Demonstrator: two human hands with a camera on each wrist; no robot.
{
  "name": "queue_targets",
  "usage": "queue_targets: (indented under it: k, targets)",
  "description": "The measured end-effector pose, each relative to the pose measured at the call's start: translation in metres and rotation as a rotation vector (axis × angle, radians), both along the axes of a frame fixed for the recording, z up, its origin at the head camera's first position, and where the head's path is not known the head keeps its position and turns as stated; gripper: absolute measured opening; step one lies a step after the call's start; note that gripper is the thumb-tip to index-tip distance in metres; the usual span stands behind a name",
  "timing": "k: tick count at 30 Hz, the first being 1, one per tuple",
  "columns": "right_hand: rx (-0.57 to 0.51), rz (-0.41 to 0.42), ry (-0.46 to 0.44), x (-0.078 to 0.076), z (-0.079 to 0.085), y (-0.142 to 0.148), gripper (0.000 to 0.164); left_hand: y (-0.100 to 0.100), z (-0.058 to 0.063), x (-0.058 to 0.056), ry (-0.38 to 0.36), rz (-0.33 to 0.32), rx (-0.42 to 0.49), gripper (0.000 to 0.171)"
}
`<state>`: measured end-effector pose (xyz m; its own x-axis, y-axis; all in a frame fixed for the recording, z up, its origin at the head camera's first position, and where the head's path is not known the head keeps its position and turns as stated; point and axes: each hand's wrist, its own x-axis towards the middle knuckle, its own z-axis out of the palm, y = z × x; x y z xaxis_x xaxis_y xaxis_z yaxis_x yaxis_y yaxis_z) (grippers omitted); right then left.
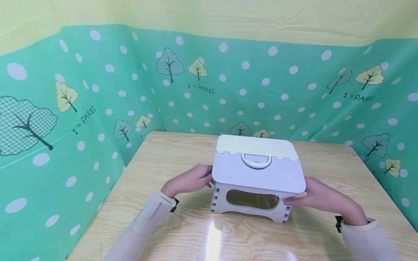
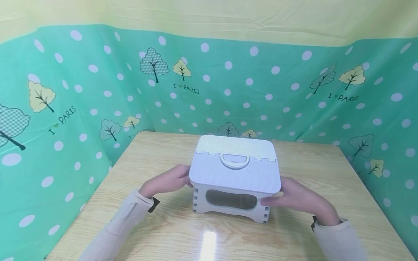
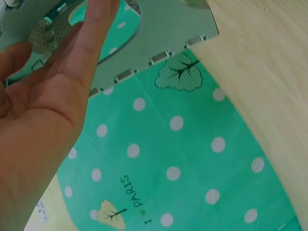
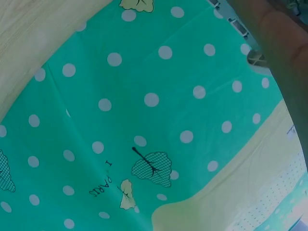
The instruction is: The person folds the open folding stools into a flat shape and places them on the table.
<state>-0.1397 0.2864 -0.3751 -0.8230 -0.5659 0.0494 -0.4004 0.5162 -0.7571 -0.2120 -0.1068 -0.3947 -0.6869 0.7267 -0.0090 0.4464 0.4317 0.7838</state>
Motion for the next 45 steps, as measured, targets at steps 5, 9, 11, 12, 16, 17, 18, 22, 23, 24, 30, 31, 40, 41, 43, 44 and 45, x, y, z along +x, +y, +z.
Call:
queue_targets:
  k: [5,9,11,12,16,17,18,22,23,24,30,31,40,41,43,44,45]
  targets:
    - [-0.032,0.036,0.053,0.001,-0.007,-0.004,0.08,0.004,-0.005,0.0,-0.072,-0.034,0.001,0.039]
    - [-0.054,0.064,0.061,0.0,-0.012,-0.009,0.086,0.005,-0.008,0.0,-0.069,-0.039,-0.021,0.04]
    - [-0.062,0.066,0.065,-0.001,-0.015,-0.012,0.088,0.004,-0.008,0.002,-0.058,-0.025,-0.035,0.04]
    - [-0.062,0.064,0.059,-0.002,-0.016,-0.013,0.088,0.004,-0.009,0.002,-0.048,-0.016,-0.04,0.039]
    - [-0.058,0.034,0.038,0.001,-0.019,-0.015,0.091,0.003,-0.017,0.007,-0.018,0.038,-0.001,0.038]
    - [-0.055,0.023,0.034,0.002,-0.021,-0.015,0.092,0.004,-0.02,0.009,-0.027,0.052,0.032,0.038]
    - [-0.052,0.009,0.03,0.003,-0.022,-0.015,0.091,0.004,-0.024,0.01,-0.034,0.068,0.064,0.038]
    - [-0.074,-0.04,0.061,0.007,-0.03,-0.012,0.087,0.006,-0.036,0.018,-0.07,0.121,0.185,0.04]
    - [-0.09,-0.053,0.059,0.008,-0.033,-0.011,0.084,0.006,-0.038,0.02,-0.077,0.126,0.206,0.04]
    - [-0.106,-0.067,0.059,0.009,-0.035,-0.01,0.082,0.006,-0.039,0.022,-0.088,0.127,0.225,0.041]
    - [-0.128,-0.199,0.009,0.013,-0.049,-0.011,0.079,-0.003,-0.044,0.034,-0.119,0.036,0.237,0.055]
    - [-0.119,-0.219,0.009,0.014,-0.051,-0.011,0.08,-0.005,-0.046,0.036,-0.112,0.015,0.234,0.057]
    - [-0.075,-0.322,0.055,0.023,-0.063,-0.012,0.067,0.007,-0.059,0.051,0.099,0.035,0.185,0.083]
    - [-0.072,-0.326,0.06,0.024,-0.064,-0.013,0.065,0.008,-0.059,0.051,0.117,0.036,0.185,0.083]
    - [-0.077,-0.328,0.061,0.025,-0.064,-0.014,0.063,0.01,-0.06,0.05,0.135,0.039,0.185,0.08]
    - [-0.08,-0.33,0.057,0.025,-0.064,-0.014,0.063,0.01,-0.06,0.049,0.138,0.039,0.186,0.078]
    - [-0.083,-0.332,0.055,0.025,-0.064,-0.014,0.062,0.01,-0.06,0.049,0.135,0.038,0.187,0.077]
